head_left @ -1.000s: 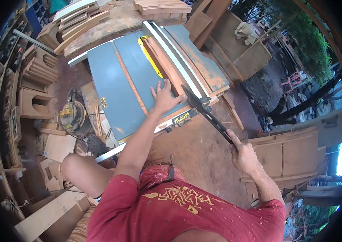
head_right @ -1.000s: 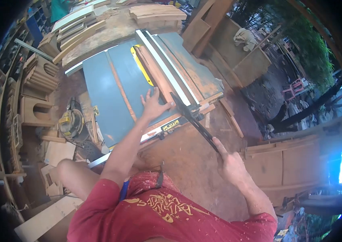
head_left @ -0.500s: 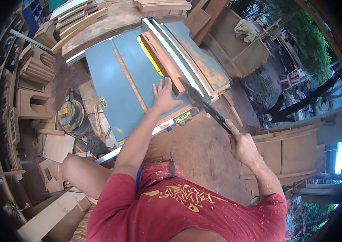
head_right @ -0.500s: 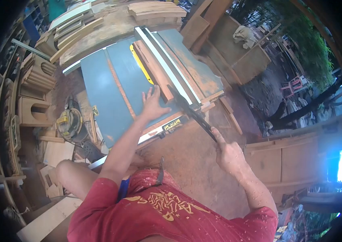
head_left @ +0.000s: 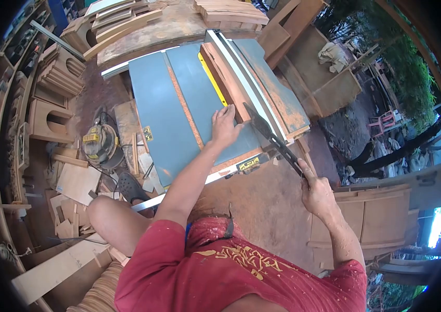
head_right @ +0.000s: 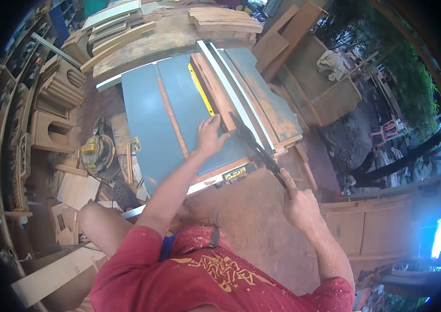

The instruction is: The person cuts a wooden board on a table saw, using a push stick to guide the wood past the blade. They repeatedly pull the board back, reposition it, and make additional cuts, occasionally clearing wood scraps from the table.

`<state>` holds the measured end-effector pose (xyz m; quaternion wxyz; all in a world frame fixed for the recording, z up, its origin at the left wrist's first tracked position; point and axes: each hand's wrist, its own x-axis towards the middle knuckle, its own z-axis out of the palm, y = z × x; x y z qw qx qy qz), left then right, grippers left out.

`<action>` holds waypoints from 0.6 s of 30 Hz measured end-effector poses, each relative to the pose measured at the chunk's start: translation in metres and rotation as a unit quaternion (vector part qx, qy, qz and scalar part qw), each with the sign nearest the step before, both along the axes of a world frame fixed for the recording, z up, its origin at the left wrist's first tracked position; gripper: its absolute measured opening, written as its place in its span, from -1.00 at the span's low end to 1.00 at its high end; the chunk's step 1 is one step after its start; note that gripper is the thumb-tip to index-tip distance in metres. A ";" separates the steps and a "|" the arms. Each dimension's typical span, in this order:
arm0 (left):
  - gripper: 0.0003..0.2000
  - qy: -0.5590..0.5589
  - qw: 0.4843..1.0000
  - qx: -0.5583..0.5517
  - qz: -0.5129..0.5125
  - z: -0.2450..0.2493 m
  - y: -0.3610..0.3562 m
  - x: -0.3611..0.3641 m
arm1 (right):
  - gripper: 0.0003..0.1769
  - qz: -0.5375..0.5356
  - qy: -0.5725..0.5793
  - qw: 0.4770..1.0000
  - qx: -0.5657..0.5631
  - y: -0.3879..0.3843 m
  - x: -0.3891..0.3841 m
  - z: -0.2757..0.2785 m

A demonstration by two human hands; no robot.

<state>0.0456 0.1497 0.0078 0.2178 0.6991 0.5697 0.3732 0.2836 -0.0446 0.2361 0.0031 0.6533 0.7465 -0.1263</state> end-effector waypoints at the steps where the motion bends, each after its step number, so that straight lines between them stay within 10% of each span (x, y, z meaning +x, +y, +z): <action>1: -0.21 -0.009 1.000 0.002 0.001 0.000 0.000 0.000 | -0.26 -0.003 0.004 1.000 -0.001 0.002 -0.002 0.002; 11: -0.36 -0.143 0.976 0.097 0.129 0.007 -0.034 0.011 | -0.34 -0.002 -0.016 1.000 0.002 0.028 -0.016 0.005; 18: -0.70 -0.243 0.967 0.014 -0.080 0.006 -0.189 0.048 | -0.32 -0.023 -0.021 0.999 -0.025 0.048 -0.037 0.016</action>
